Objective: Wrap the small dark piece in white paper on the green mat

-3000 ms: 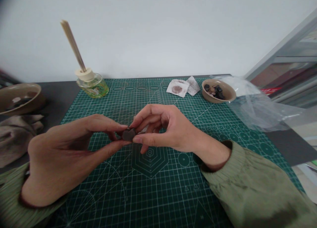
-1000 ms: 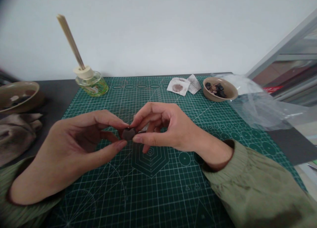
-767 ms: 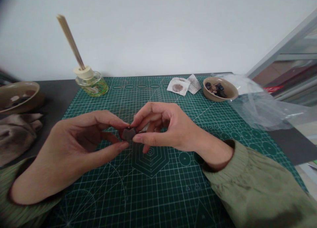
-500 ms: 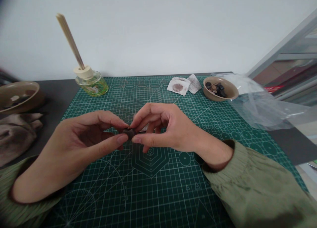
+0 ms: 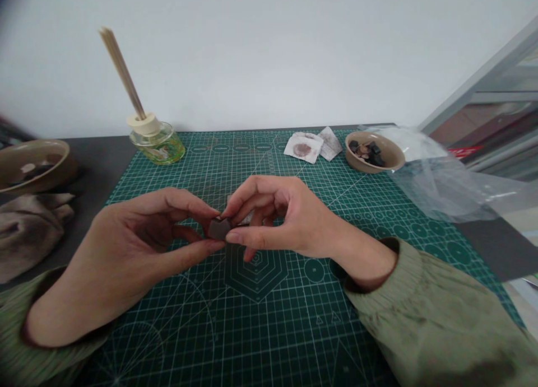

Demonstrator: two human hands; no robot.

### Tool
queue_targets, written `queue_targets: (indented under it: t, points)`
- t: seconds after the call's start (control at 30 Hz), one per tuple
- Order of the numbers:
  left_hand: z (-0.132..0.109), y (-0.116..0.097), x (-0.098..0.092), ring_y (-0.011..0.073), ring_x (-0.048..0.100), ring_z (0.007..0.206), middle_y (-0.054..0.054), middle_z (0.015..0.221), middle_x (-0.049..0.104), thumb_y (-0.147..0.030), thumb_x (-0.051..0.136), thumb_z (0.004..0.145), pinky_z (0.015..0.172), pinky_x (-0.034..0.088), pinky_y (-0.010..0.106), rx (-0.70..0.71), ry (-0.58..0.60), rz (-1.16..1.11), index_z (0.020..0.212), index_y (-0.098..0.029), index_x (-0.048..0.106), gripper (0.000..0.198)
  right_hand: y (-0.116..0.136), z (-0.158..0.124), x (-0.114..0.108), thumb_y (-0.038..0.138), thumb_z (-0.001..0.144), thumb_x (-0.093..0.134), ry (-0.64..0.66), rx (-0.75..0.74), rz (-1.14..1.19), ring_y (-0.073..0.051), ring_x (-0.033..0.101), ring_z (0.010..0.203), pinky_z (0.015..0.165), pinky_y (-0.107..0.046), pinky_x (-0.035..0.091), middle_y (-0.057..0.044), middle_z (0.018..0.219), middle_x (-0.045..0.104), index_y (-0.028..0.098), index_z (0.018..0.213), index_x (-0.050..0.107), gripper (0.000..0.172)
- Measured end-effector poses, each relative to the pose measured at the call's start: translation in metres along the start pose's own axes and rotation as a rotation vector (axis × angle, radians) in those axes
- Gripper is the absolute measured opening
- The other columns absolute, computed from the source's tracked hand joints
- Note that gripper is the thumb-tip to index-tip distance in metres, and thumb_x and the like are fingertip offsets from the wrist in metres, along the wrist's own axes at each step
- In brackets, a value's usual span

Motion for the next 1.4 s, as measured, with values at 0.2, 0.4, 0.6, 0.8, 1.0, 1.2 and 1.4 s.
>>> queue_targets:
  t: [0.2, 0.4, 0.6, 0.8, 1.0, 1.2, 1.4]
  points:
    - [-0.003, 0.002, -0.001, 0.0162, 0.085, 0.085, 0.0, 0.095, 0.09, -0.012, 0.097, 0.085, 0.072, 0.073, 0.019, 0.088, -0.026, 0.081, 0.098, -0.026, 0.09, 0.02, -0.002, 0.001, -0.001, 0.008, 0.086, 0.102, 0.038, 0.012, 0.033, -0.014, 0.088, 0.069, 0.061, -0.015, 0.067, 0.0, 0.091, 0.09, 0.018, 0.11, 0.079, 0.034]
    - [-0.002, -0.005, -0.004, 0.0182, 0.085, 0.082, 0.002, 0.098, 0.091, -0.014, 0.098, 0.086, 0.074, 0.073, 0.028, 0.209, -0.042, 0.097, 0.099, -0.023, 0.087, 0.02, -0.003, 0.004, -0.014, 0.057, 0.105, 0.087, -0.078, -0.091, -0.085, -0.017, 0.084, 0.059, 0.043, -0.019, 0.054, -0.009, 0.098, 0.09, 0.017, 0.113, 0.077, 0.042]
    - [-0.052, -0.052, -0.041, 0.0222, 0.089, 0.103, 0.004, 0.105, 0.092, -0.008, 0.092, 0.091, 0.099, 0.072, 0.033, 0.287, -0.18, 0.233, 0.105, -0.024, 0.085, 0.022, 0.027, 0.016, 0.032, 0.048, 0.11, 0.076, -0.071, 0.109, -0.756, -0.019, 0.08, 0.078, 0.063, -0.028, 0.061, -0.008, 0.097, 0.086, 0.018, 0.122, 0.079, 0.032]
    - [-0.145, -0.054, -0.093, 0.0165, 0.087, 0.095, -0.002, 0.104, 0.091, -0.01, 0.09, 0.092, 0.088, 0.07, 0.022, 0.247, -0.448, 0.346, 0.11, -0.03, 0.087, 0.027, 0.011, 0.103, 0.156, 0.023, 0.112, 0.072, 0.238, -0.172, -1.326, -0.03, 0.072, 0.146, 0.125, -0.045, 0.058, -0.016, 0.16, 0.074, 0.017, 0.145, 0.073, 0.033]
    - [-0.204, -0.057, -0.114, 0.0159, 0.086, 0.096, -0.002, 0.104, 0.091, -0.006, 0.089, 0.091, 0.088, 0.07, 0.02, 0.257, -0.562, 0.247, 0.115, -0.032, 0.089, 0.036, -0.036, 0.177, 0.223, 0.025, 0.117, 0.069, 0.212, -0.179, -1.472, -0.039, 0.068, 0.151, 0.128, -0.056, 0.056, -0.025, 0.16, 0.072, 0.008, 0.16, 0.065, 0.046]
    - [-0.23, -0.065, -0.123, 0.016, 0.084, 0.094, -0.001, 0.101, 0.091, -0.003, 0.089, 0.089, 0.088, 0.069, 0.022, 0.3, -0.604, 0.234, 0.115, -0.033, 0.092, 0.039, -0.05, 0.202, 0.226, 0.035, 0.112, 0.081, 0.192, -0.16, -1.507, -0.03, 0.079, 0.125, 0.108, -0.053, 0.069, -0.013, 0.145, 0.077, 0.017, 0.141, 0.076, 0.034]
    - [-0.234, -0.063, -0.125, 0.0178, 0.086, 0.089, 0.001, 0.097, 0.091, -0.005, 0.089, 0.089, 0.081, 0.07, 0.023, 0.29, -0.638, 0.277, 0.111, -0.03, 0.092, 0.034, 0.01, 0.144, 0.227, 0.006, 0.099, 0.082, 0.048, -0.348, -1.368, -0.026, 0.082, 0.11, 0.1, -0.039, 0.067, -0.013, 0.122, 0.085, 0.012, 0.112, 0.083, 0.015]
Point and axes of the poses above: each hand's wrist, its own z-axis towards the middle knuckle, its own x-axis out of the palm, y = z × x, the point moved 2 cm from there along z, towards the middle knuckle
